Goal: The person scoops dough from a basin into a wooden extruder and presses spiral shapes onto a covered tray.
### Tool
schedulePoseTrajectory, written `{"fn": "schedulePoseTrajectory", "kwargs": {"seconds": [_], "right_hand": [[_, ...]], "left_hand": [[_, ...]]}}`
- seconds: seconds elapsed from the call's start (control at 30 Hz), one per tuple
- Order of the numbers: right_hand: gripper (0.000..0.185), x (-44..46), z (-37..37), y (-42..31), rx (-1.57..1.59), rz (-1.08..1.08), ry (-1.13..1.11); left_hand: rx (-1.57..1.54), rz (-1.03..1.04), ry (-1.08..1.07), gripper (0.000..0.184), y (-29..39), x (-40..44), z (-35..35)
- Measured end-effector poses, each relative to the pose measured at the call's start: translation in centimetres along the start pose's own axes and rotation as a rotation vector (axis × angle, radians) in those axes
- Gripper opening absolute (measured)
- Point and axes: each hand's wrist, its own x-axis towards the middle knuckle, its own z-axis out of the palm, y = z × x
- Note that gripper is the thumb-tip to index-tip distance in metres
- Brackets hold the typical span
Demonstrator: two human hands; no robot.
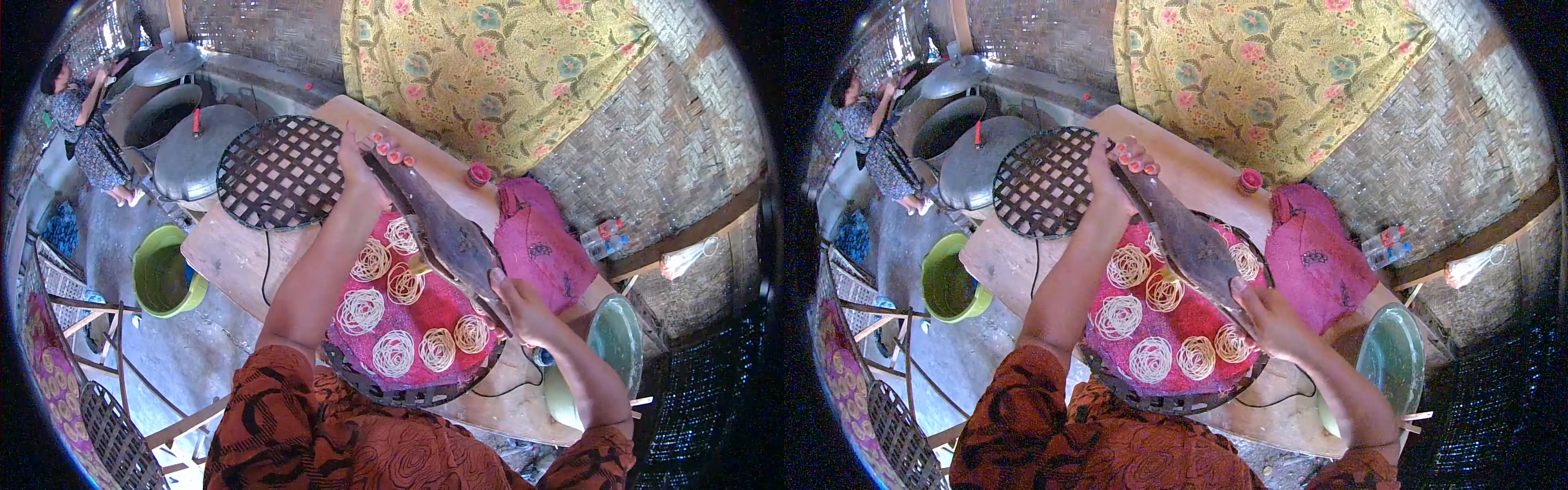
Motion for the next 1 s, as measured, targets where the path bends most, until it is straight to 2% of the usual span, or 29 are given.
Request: {"fn": "schedulePoseTrajectory", "kwargs": {"seconds": [0.13, 0.2, 0.33, 0.47, 0.53, 0.6, 0.67, 0.73, 0.77, 0.87, 1.0], "right_hand": [[0.065, -0.8, 0.7, -0.3, 0.068, -0.034, -0.076], [0.063, -1.5, 0.2, -0.5, 0.009, 0.095, -0.094], [0.061, 0.9, 0.3, 2.8, 0.022, 0.103, -0.005], [0.058, 3.6, 1.5, 5.1, 0.083, -0.061, 0.053], [0.058, 3.7, 0.9, 5.0, 0.093, -0.088, 0.078], [0.061, 2.5, -1.0, 3.5, 0.321, 0.013, -0.148], [0.064, 1.7, -2.8, 2.9, 0.326, 0.098, -0.128], [0.065, 0.8, -4.0, 2.2, 0.162, 0.195, -0.037], [0.067, 0.7, -4.3, 2.4, 0.177, 0.249, -0.002], [0.069, 1.1, -5.3, 2.7, 0.100, 0.190, 0.010], [0.069, 1.7, -4.4, 3.0, 0.048, 0.144, 0.121]], "left_hand": [[0.036, -0.002, 0.011, 0.040, 0.3, -1.4, -0.5], [-0.003, 0.011, 0.007, 0.040, -0.7, -2.1, -1.5], [-0.059, -0.098, -0.043, 0.044, -2.5, 0.2, -5.2], [0.037, -0.138, -0.211, 0.047, -1.8, 2.5, -4.9], [0.106, -0.113, -0.213, 0.048, -1.5, 3.0, -2.9], [0.021, -0.121, -0.177, 0.049, -2.3, 3.1, -1.2], [-0.038, -0.127, -0.106, 0.049, -3.9, 3.4, -1.0], [-0.099, -0.105, 0.120, 0.049, -6.2, 3.7, -2.4], [-0.092, -0.111, 0.159, 0.049, -7.3, 4.0, -3.5], [-0.173, -0.124, 0.114, 0.048, -9.0, 4.8, -5.6], [-0.091, -0.106, 0.154, 0.047, -7.7, 5.0, -2.9]]}}
